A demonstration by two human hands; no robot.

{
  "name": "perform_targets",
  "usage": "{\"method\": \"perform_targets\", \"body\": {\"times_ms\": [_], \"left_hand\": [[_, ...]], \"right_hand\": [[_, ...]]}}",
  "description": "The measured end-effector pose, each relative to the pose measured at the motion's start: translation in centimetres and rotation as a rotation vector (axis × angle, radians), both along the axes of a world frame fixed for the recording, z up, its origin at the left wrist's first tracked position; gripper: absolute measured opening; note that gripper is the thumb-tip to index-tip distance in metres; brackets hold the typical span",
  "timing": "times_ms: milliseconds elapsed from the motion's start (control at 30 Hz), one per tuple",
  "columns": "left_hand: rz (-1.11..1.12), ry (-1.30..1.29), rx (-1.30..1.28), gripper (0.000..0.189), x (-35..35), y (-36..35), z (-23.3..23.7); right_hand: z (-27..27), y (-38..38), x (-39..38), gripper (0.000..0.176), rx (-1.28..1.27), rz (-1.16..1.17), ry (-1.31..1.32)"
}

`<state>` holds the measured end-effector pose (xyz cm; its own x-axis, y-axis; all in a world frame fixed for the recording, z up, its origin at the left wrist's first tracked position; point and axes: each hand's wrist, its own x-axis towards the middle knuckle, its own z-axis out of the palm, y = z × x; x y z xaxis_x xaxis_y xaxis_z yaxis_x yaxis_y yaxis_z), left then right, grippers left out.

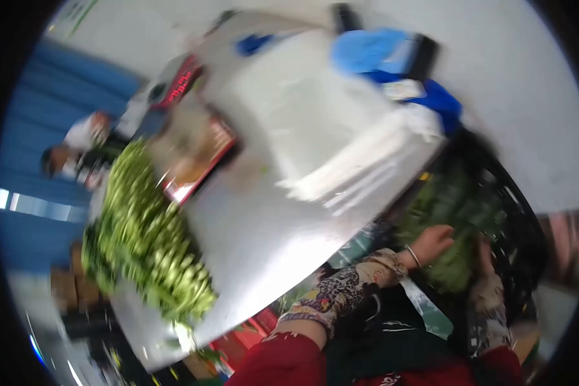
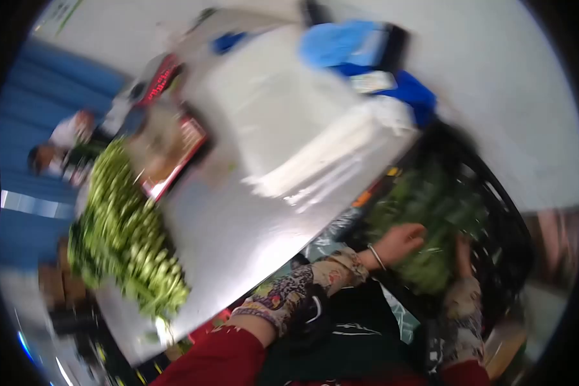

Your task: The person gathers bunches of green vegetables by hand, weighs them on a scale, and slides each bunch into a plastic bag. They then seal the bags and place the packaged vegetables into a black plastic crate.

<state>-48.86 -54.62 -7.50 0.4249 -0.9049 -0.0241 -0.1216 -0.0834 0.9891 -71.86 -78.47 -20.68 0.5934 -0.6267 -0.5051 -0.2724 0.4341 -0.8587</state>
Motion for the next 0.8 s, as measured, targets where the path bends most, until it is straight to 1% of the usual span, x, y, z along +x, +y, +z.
{"method": "perform_targets", "body": {"times_ms": [33, 100, 133, 167, 200, 233, 267, 300, 333, 367, 400, 433, 467, 500, 533, 567, 600, 633, 667, 700, 733, 767, 800], "left_hand": [[0.025, 0.151, -0.011, 0.033, 1.3, 2.7, 3.2], [0.320, 0.076, -0.155, 0.029, 3.2, 10.5, 6.0], [0.477, -0.034, -0.181, 0.025, 4.0, 15.3, 7.5], [0.682, -0.026, -0.204, 0.024, 4.1, 19.6, 7.5], [0.870, 0.158, 0.051, 0.024, 4.5, 24.5, 9.5], [1.080, -0.036, 0.052, 0.024, 5.4, 29.4, 6.9], [1.337, 0.038, 0.079, 0.020, 5.3, 34.1, 7.1], [1.493, 0.113, 0.063, 0.021, 5.1, 39.4, 8.1], [1.683, 0.042, 0.033, 0.021, 4.3, 44.1, 7.6], [1.859, -0.080, 0.007, 0.019, 3.4, 49.0, 5.4], [1.955, -0.083, 0.007, 0.017, 2.3, 52.4, 6.2], [2.049, -0.084, 0.003, 0.015, 1.6, 55.2, 6.6], [2.094, -0.094, 0.048, 0.014, 1.1, 57.4, 7.0], [2.139, -0.097, 0.096, 0.013, 0.6, 58.9, 7.6], [2.111, -0.282, 0.273, 0.021, 0.2, 59.8, 8.4], [2.115, -0.496, 0.413, 0.024, 0.7, 60.7, 9.1], [2.104, -0.711, 0.556, 0.027, 1.8, 61.5, 9.7], [2.073, -0.919, 0.710, 0.030, 3.0, 62.3, 10.2], [2.057, -0.981, 0.852, 0.035, 4.7, 63.3, 10.9], [2.033, -1.036, 1.002, 0.040, 6.5, 64.4, 11.4], [1.986, -0.997, 1.008, 0.038, 8.0, 66.0, 10.6], [1.933, -0.960, 1.009, 0.036, 9.0, 67.7, 9.6], [1.956, -0.918, 0.844, 0.034, 9.2, 69.4, 9.3]], "right_hand": [[0.1, -1.5, -0.8, 0.043, -0.024, 0.027, 0.048], [0.6, -4.4, -2.0, 0.057, -0.071, 0.084, 0.145], [3.1, -3.6, -0.5, 0.053, -0.125, 0.110, 0.184], [6.2, -3.7, 1.4, 0.050, -0.515, 0.319, 0.468], [7.6, -3.9, 2.9, 0.047, -0.931, 0.495, 0.737], [8.2, -2.2, 6.6, 0.043, -1.034, 0.462, 0.637], [10.1, 0.6, 9.9, 0.040, -1.131, 0.421, 0.528], [12.6, 4.2, 13.2, 0.037, -1.224, 0.374, 0.416], [15.8, 10.3, 17.8, 0.032, -1.187, 0.415, 0.169], [19.1, 16.9, 22.0, 0.027, -0.999, 0.516, 0.047], [19.3, 21.3, 25.4, 0.023, -1.032, 0.679, -0.127], [19.7, 26.6, 28.3, 0.021, -0.911, 0.752, -0.262], [22.1, 34.1, 31.3, 0.020, -0.745, 0.864, -0.351], [25.3, 40.7, 33.2, 0.020, -0.798, 1.001, -0.394], [26.6, 46.2, 34.7, 0.021, -0.769, 1.138, -0.499], [27.5, 51.7, 36.4, 0.020, -0.827, 1.276, -0.512], [29.1, 57.0, 37.1, 0.020, -0.679, 1.381, -0.588], [30.5, 61.7, 37.8, 0.021, -0.692, 1.504, -0.651], [31.4, 65.7, 38.2, 0.022, -0.699, 1.632, -0.711], [31.7, 69.2, 38.7, 0.021, -0.710, 1.683, -0.720], [31.3, 72.1, 38.6, 0.020, -0.720, 1.734, -0.723], [30.4, 74.0, 38.1, 0.019, -0.776, 1.728, -0.775], [29.2, 75.6, 37.9, 0.018, -0.838, 1.714, -0.826]]}}
